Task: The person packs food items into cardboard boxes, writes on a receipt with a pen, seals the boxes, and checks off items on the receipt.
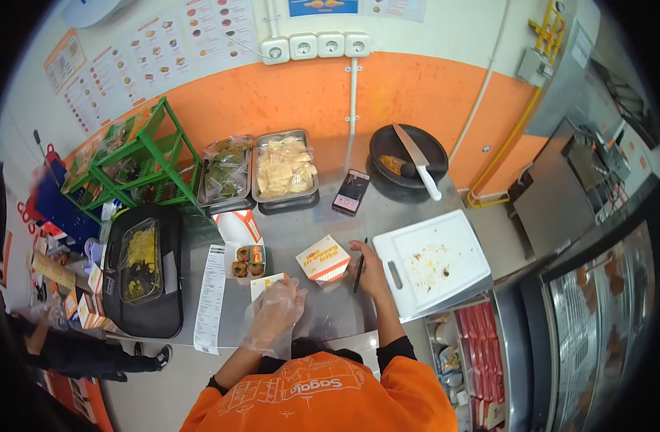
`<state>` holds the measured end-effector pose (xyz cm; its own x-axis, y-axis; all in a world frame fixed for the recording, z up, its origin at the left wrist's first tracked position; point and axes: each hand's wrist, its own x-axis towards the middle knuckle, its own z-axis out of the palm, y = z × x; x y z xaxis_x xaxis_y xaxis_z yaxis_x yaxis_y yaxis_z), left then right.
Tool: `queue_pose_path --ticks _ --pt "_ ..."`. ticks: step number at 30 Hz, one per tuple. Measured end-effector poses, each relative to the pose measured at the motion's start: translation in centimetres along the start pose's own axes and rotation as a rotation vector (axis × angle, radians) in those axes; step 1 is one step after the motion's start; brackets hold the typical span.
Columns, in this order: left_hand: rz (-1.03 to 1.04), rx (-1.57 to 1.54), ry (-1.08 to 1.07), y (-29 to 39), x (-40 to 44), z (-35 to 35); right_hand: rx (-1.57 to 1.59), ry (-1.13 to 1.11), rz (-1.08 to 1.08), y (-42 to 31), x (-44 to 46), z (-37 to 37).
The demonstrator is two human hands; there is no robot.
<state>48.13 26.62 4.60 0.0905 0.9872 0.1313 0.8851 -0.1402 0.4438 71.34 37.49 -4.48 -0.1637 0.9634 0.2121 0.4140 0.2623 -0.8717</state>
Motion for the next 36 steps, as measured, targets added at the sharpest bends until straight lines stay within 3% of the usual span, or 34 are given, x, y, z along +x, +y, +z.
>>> queue_pose_path --ticks 1,2,6,9,11,14,15,17,18,20,21,26,31,36 --pt "-0.033 0.080 -0.010 0.4 0.7 0.7 -0.163 0.013 -0.101 0.9 0.3 0.1" --pt "0.011 0.216 0.124 0.3 0.8 2.2 -0.034 0.018 -0.029 0.8 0.8 0.6" --pt "-0.061 0.106 -0.065 1.9 2.2 1.0 0.106 -0.056 -0.247 0.4 3.7 1.6" --pt "-0.172 0.036 -0.074 2.4 2.6 0.9 0.027 -0.094 -0.274 1.3 5.5 2.2" --pt "-0.273 0.031 -0.094 2.7 3.1 -0.7 0.027 -0.061 -0.154 -0.5 5.7 2.0" --pt "-0.189 -0.126 0.310 1.3 1.9 -2.2 0.045 -0.031 -0.185 -0.3 6.5 2.1" --pt "-0.224 -0.138 0.315 0.8 1.2 -2.9 -0.014 -0.093 -0.133 0.2 7.0 2.4" --pt "-0.292 -0.156 0.316 0.2 -0.3 -4.1 0.173 -0.122 -0.131 1.6 7.2 3.7" --pt "-0.316 -0.212 0.297 0.3 -1.3 -4.6 0.111 -0.160 -0.088 3.2 7.1 3.9" --pt "-0.444 -0.370 0.258 1.0 -3.0 -5.7 0.145 -0.028 0.059 3.5 6.4 4.4" --pt "-0.503 -0.457 0.236 1.2 -3.9 -5.9 0.186 0.062 -0.025 4.6 6.3 4.8" --pt "-0.641 -0.921 0.167 -0.2 -8.1 -5.9 0.109 0.219 0.057 7.6 5.4 1.9" --pt "-0.634 -1.347 0.131 -2.3 -9.4 -5.9 -0.057 0.178 0.022 -5.3 4.5 -3.0" --pt "-0.604 -1.594 -0.178 -4.8 -10.1 -9.7 -0.088 0.069 -0.039 -17.8 0.5 1.8"
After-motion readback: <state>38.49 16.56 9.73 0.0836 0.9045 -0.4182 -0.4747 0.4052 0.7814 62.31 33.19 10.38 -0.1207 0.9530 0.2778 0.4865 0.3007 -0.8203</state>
